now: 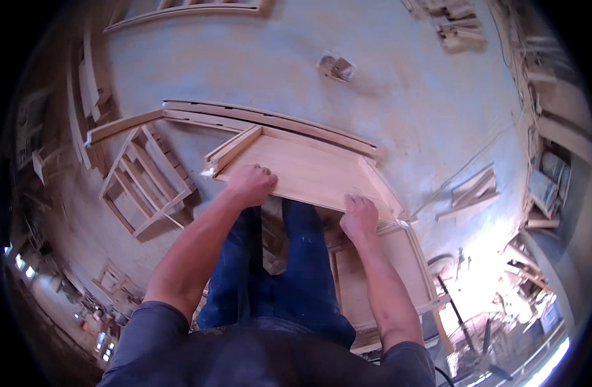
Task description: The person picks up a large rectangular wooden panel and places it on the floor. They then position two long wooden strips along the edges of the panel and use a hammer to drive nails into the wood, securing the strips to the panel to form a frame.
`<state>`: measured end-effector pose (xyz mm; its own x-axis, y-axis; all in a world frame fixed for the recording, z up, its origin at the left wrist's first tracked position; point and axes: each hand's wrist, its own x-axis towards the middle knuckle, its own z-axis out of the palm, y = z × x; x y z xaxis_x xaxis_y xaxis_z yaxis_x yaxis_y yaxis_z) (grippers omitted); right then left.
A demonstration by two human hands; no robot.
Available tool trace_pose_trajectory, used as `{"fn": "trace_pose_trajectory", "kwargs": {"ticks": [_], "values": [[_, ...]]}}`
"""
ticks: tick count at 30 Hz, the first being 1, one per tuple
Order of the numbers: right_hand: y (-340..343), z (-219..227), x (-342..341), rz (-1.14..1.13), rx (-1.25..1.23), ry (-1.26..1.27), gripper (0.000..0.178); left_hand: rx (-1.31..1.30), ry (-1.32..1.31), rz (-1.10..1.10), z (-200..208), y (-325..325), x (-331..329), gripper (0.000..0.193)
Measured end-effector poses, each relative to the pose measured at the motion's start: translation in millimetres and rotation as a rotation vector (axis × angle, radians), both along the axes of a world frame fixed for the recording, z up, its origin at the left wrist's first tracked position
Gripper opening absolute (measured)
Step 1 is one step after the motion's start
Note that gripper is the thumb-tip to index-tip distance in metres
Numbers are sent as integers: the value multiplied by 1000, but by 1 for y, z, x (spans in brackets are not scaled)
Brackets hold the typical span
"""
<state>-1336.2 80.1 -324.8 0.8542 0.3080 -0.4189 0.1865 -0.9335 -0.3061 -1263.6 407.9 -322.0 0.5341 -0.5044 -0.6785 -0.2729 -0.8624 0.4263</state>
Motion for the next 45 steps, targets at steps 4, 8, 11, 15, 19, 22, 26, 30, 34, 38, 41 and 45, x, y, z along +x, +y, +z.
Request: {"fn": "trace_pose_trajectory", "kwargs": {"ticks": [4,8,11,15,19,22,26,30,34,38,41,45], "values": [[63,10,19,189,168,60,41,31,-46,139,9,-4,-24,14],[75,-6,8,88,143,197,47,-236,-402,374,28,-1,-59,35],[70,2,12,88,137,94,50,-435,-640,708,70,26,-102,36],[32,2,10,-18,-89,157,58,-115,-715,1133,80,99,-184,36],[-3,13,-4,-12,-292,136,45,421,-525,1592,19,175,-298,58],[5,28,4,120,-498,190,43,590,57,1951,-26,225,-345,80],[42,37,2,237,-444,142,47,555,500,1961,-60,257,-368,99],[85,36,-6,232,-474,182,39,550,556,1815,-94,272,-385,100],[110,37,-5,194,-462,197,43,559,342,1667,-110,273,-411,59],[111,43,3,97,-422,249,47,582,259,1714,-126,267,-442,35],[114,54,4,-106,-295,260,58,633,115,1799,-91,281,-469,27],[136,85,-4,-5,-128,12,65,724,182,1755,18,332,-533,31]]}}
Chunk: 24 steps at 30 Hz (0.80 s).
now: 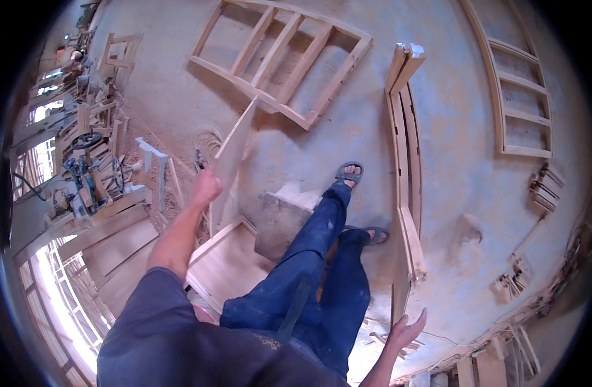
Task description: The person picks up a large rectangular wooden panel and places it on the floor. They then position two long wooden strips along the edges of the panel and use a hammer to drive nails into the wood, securing the strips to the panel to form a frame.
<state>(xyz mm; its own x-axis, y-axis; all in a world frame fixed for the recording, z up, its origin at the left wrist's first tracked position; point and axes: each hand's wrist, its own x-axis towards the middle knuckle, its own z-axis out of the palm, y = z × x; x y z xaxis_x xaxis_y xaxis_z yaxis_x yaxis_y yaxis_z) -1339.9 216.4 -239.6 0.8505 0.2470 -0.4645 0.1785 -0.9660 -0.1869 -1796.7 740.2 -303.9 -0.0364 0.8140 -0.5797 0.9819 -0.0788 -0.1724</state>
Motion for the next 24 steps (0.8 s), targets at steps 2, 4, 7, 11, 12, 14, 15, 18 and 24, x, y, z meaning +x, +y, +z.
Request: {"fn": "trace_pose_trajectory", "kwargs": {"ticks": [2,4,7,11,12,14,15,18,24], "values": [[6,7,0,-115,28,-4,68,106,-34,-25,60,15,-37,33],[8,8,-4,-61,64,-32,70,101,25,-113,129,28,-40,34],[31,14,-15,88,189,18,67,236,-106,-74,244,30,-7,33],[99,30,-52,152,399,319,57,284,-268,17,333,26,0,27],[123,40,-61,125,393,454,55,272,-339,50,356,19,6,25],[151,41,-80,65,446,651,51,282,-554,94,398,0,24,23],[159,29,-92,28,511,715,50,305,-695,98,419,-11,34,24],[202,53,-92,187,483,727,51,368,-742,80,485,-28,14,21],[322,60,-34,251,814,535,61,526,-1156,84,619,-67,-14,44]]}}
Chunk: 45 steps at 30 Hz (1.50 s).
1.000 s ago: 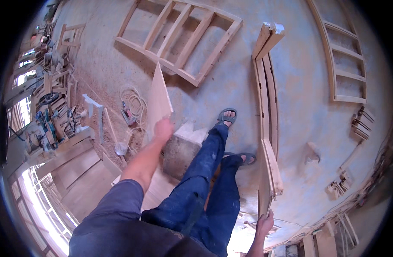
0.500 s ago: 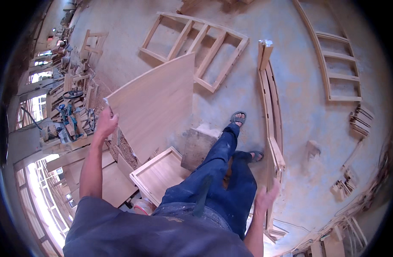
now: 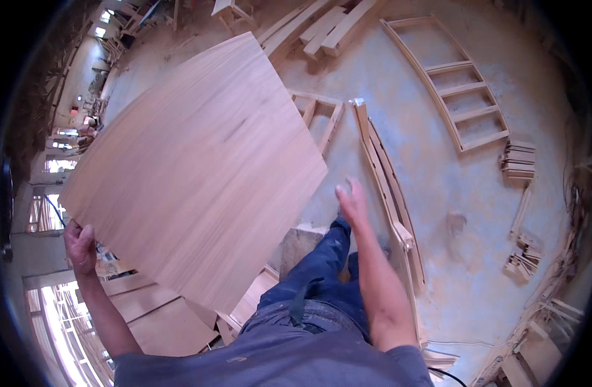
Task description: The person picks up a large rectangular wooden panel and places it on the floor. They then position two long wooden strips along the edges of the panel and use a hammer to drive nails into the wood, securing the strips to the panel to form a frame.
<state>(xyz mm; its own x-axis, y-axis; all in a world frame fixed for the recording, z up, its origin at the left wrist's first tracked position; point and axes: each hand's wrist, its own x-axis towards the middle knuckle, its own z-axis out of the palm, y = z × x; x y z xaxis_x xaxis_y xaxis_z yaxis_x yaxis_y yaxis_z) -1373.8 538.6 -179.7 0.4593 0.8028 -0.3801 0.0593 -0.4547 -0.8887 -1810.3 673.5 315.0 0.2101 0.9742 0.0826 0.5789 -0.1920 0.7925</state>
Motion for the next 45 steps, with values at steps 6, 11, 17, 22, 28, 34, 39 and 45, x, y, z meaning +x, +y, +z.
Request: {"fn": "trace_pose_trajectory", "kwargs": {"ticks": [6,11,17,22,28,34,39,45], "values": [[87,39,44,-178,301,464,59,11,-37,-162,54,-6,-9,57],[60,56,20,-208,220,872,44,-46,171,-195,39,14,14,59],[-18,75,35,-373,269,646,25,-18,-43,-66,-36,114,40,55],[-92,91,64,-270,119,88,24,-313,-629,3,-161,194,106,65],[-127,57,52,-478,267,-84,28,-529,-1042,-656,-338,275,194,69],[-140,73,58,-498,-11,-307,35,-867,-1058,-556,-384,306,301,66],[-140,63,30,-610,-76,-230,35,-947,-943,-600,-388,342,352,65],[-118,78,3,-710,-36,-238,32,-1017,-812,-752,-369,371,375,63]]}}
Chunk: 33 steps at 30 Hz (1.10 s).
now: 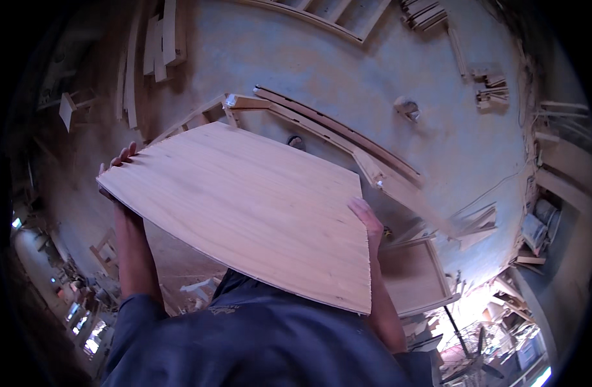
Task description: The person picks up a large rectangular wooden panel and places it on the floor. They then position two long wooden strips along the edges of the panel and use a hammer to drive nails into the wood, securing the strips to the panel to form a frame.
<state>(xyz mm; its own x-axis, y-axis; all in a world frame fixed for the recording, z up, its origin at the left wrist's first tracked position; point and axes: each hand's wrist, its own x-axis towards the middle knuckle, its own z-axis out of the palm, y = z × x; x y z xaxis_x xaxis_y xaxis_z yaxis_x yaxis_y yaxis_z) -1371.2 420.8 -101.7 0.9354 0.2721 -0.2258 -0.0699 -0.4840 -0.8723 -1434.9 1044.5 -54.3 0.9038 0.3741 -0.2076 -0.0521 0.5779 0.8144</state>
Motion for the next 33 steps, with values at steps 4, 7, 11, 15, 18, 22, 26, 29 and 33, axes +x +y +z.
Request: {"fn": "trace_pose_trajectory", "kwargs": {"ticks": [4,7,11,15,18,22,26,29,33], "values": [[-17,-14,-22,-51,43,-6,34,22,50,-16,19,-18,19,64],[-30,-10,-28,-83,95,-20,41,90,69,-61,24,-25,26,63],[-63,-22,-47,-143,73,41,39,-50,108,-119,30,-58,34,60],[-75,-20,-44,-165,5,15,30,-90,65,-318,34,-82,35,55],[-93,-33,-51,-176,68,17,31,-75,55,-367,38,-94,39,54],[-110,-34,-51,-182,71,21,31,6,103,-211,53,-119,47,53],[-118,-28,-45,-197,97,6,30,92,60,-225,61,-123,49,52],[-117,-15,-46,-195,90,-13,29,57,82,-264,80,-119,47,52],[-114,7,-46,-202,151,34,30,121,-104,-377,84,-96,39,50]]}}
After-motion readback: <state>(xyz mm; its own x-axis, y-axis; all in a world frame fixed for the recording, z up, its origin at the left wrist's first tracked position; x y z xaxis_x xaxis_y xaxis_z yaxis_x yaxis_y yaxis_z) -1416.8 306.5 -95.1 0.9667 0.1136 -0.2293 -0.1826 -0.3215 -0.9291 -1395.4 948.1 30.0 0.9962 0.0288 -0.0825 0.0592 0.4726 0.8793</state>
